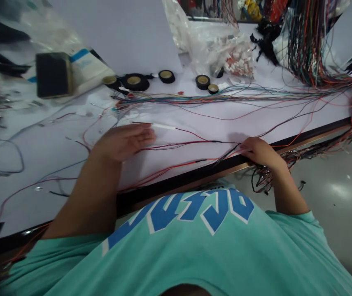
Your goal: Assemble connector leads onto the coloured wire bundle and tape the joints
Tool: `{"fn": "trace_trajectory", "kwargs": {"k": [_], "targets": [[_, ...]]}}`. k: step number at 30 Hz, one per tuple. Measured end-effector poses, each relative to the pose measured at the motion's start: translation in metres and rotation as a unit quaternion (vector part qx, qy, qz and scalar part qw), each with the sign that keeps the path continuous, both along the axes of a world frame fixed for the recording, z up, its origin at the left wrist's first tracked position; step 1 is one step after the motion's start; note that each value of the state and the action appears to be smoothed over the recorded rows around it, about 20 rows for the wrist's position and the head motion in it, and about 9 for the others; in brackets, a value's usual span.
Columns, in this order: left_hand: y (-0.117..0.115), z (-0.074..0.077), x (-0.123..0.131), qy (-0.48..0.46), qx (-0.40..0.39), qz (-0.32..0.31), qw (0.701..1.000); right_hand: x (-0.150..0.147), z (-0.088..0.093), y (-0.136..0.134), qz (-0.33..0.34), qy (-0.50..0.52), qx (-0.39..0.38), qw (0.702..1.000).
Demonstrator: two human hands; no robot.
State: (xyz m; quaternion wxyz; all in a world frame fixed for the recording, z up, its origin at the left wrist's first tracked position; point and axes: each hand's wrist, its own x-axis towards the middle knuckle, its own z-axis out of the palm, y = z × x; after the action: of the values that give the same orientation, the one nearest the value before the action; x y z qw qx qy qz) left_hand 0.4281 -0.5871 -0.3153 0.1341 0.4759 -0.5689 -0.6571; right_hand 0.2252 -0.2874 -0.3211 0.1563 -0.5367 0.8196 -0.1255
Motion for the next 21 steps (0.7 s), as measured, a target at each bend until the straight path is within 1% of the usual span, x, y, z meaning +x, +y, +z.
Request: {"fn": "trace_trajectory", "kwargs": {"k": [1,2,3,4,5,6,8,9,10,11,12,13,15,17,19,21], "targets": [[0.002,0.006,0.003,-0.064,-0.067,-0.035,0.995,0.004,-0.005,-0.001,0.010,0.026,0.003,1.000],[0.006,0.012,0.005,-0.127,-0.143,-0.069,0.979,0.008,-0.009,-0.004,0.018,0.048,0.007,0.999],[0.013,0.017,0.008,-0.182,-0.221,-0.107,0.952,0.011,-0.013,-0.007,0.025,0.064,0.012,0.998],[0.024,0.022,0.009,-0.221,-0.290,-0.150,0.919,0.015,-0.016,-0.011,0.029,0.075,0.017,0.997],[0.037,0.024,0.010,-0.258,-0.359,-0.212,0.872,0.018,-0.018,-0.014,0.033,0.082,0.021,0.996],[0.051,0.025,0.010,-0.268,-0.403,-0.292,0.825,0.020,-0.020,-0.017,0.035,0.088,0.025,0.995],[0.080,0.019,0.009,-0.233,-0.409,-0.444,0.763,0.022,-0.020,-0.019,0.028,0.092,0.022,0.995],[0.092,0.013,0.009,-0.220,-0.419,-0.493,0.730,0.022,-0.019,-0.018,0.024,0.080,0.017,0.996],[0.101,0.008,0.008,-0.212,-0.427,-0.526,0.704,0.021,-0.018,-0.016,0.021,0.056,0.010,0.998],[0.107,0.002,0.008,-0.213,-0.438,-0.545,0.682,0.020,-0.015,-0.013,0.018,0.024,0.002,1.000],[0.109,-0.002,0.008,-0.220,-0.449,-0.552,0.668,0.019,-0.013,-0.009,0.015,-0.011,-0.007,1.000],[0.109,-0.004,0.007,-0.229,-0.455,-0.552,0.660,0.018,-0.009,-0.006,0.015,-0.042,-0.012,0.999],[0.103,-0.002,0.006,-0.244,-0.456,-0.541,0.663,0.019,-0.001,-0.001,0.025,-0.071,0.000,0.997],[0.096,0.007,0.003,-0.249,-0.453,-0.521,0.679,0.027,0.009,-0.002,0.050,-0.047,0.057,0.996],[0.090,0.018,-0.001,-0.254,-0.462,-0.495,0.691,0.043,0.017,-0.011,0.084,0.000,0.139,0.987],[0.087,0.026,-0.006,-0.255,-0.478,-0.477,0.692,0.065,0.021,-0.025,0.113,0.045,0.182,0.976]]}}
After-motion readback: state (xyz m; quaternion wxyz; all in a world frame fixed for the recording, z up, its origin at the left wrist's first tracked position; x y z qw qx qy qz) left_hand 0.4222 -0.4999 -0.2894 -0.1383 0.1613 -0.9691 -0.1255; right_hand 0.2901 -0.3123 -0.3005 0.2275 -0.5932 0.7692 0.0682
